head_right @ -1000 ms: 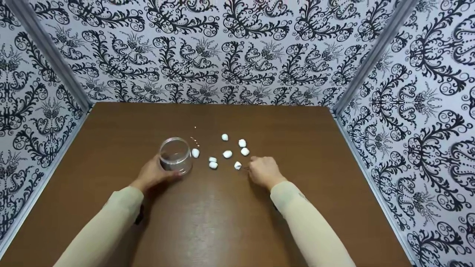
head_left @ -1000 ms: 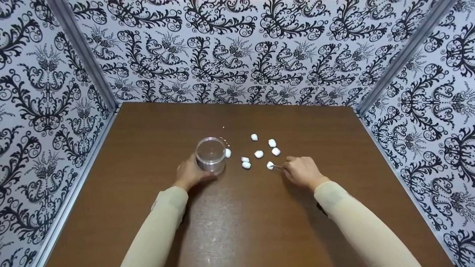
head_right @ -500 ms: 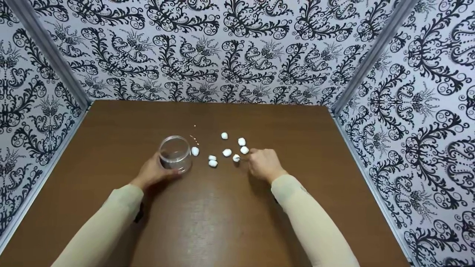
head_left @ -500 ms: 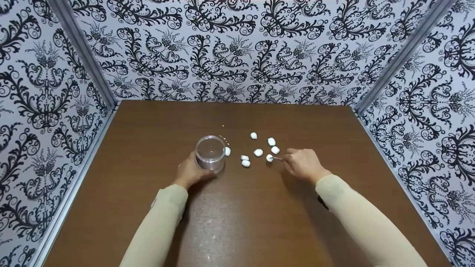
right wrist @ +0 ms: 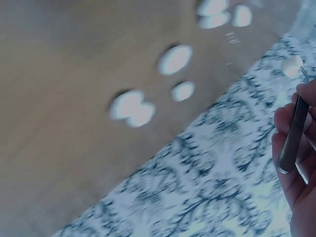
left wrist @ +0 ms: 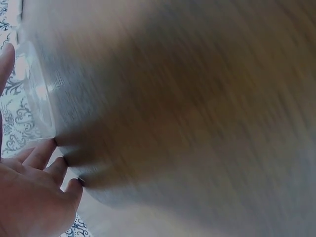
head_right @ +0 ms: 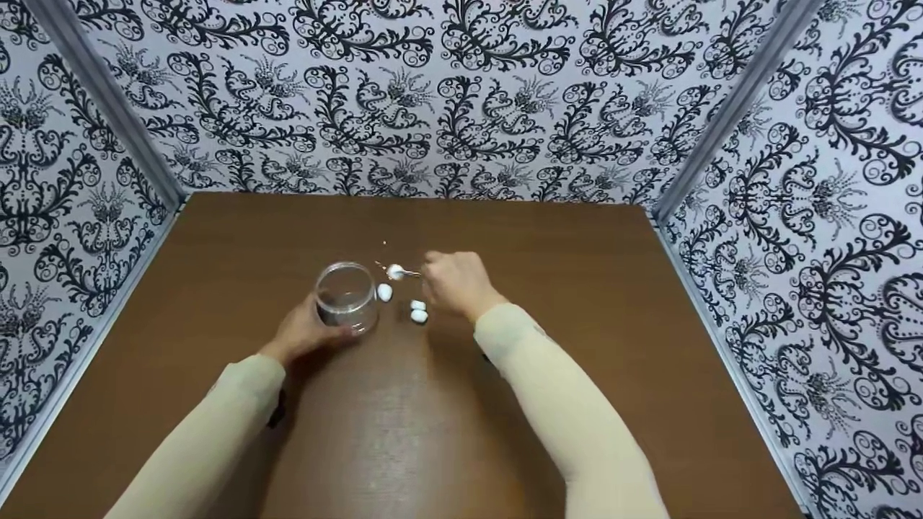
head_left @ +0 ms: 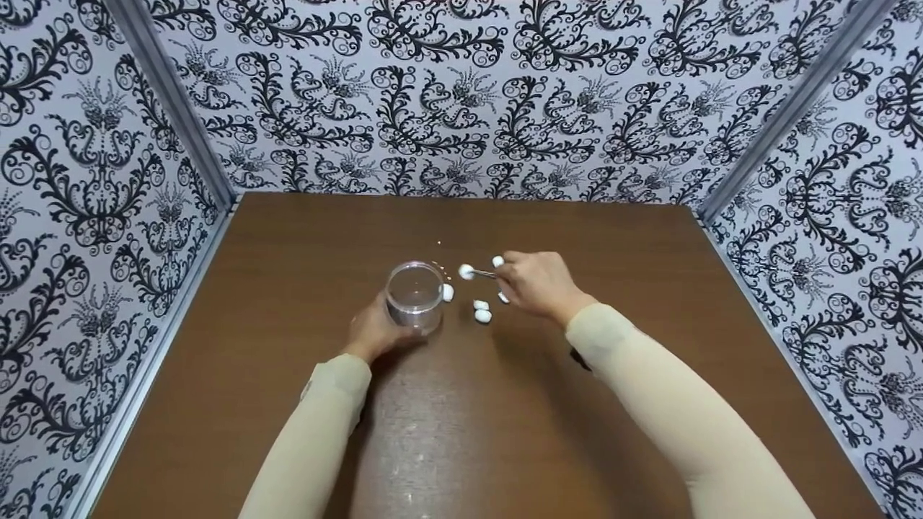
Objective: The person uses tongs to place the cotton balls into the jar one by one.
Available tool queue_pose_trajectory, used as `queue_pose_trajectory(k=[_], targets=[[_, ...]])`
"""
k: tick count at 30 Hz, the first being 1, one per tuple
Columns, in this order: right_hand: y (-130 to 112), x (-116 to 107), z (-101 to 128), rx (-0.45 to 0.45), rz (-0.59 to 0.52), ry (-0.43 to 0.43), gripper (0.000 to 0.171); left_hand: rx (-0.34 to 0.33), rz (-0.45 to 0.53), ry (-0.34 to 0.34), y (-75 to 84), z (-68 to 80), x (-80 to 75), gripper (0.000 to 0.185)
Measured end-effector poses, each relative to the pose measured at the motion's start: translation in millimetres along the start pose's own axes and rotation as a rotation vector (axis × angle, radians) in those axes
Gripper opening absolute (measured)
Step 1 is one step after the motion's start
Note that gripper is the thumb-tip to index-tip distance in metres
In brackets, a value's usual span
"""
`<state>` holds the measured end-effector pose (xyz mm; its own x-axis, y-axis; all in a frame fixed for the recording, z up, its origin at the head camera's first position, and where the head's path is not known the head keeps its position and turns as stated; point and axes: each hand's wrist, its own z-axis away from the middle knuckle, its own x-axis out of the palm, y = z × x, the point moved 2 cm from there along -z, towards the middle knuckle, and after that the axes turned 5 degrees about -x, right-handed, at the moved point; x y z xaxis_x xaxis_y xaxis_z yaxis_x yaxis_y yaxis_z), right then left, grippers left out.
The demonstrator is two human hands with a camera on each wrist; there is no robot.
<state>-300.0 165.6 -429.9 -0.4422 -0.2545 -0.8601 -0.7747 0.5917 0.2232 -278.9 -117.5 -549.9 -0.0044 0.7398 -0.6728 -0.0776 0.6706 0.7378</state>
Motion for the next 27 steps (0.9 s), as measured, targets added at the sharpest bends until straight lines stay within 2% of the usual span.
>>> queue_pose_trajectory(k=[3,8,17,27], targets=[[-12,3,-17,-0.024,-0.006,0.015,0.009,-0.003,0.002,-0.004,0.1,-1.4,2.3,0.105],[-28,11,-31,-0.056,-0.017,-0.02,0.01,-0.003,-0.012,-0.004,2.8,-0.9,2.9,0.102],[-33,19,-33,-0.048,-0.044,-0.087,0.004,-0.057,-0.014,-0.043,8.4,3.4,-3.1,0.104],[-30,19,-31,-0.055,-0.071,-0.105,0.006,-0.046,-0.019,-0.03,8.2,6.5,-7.5,0.103]])
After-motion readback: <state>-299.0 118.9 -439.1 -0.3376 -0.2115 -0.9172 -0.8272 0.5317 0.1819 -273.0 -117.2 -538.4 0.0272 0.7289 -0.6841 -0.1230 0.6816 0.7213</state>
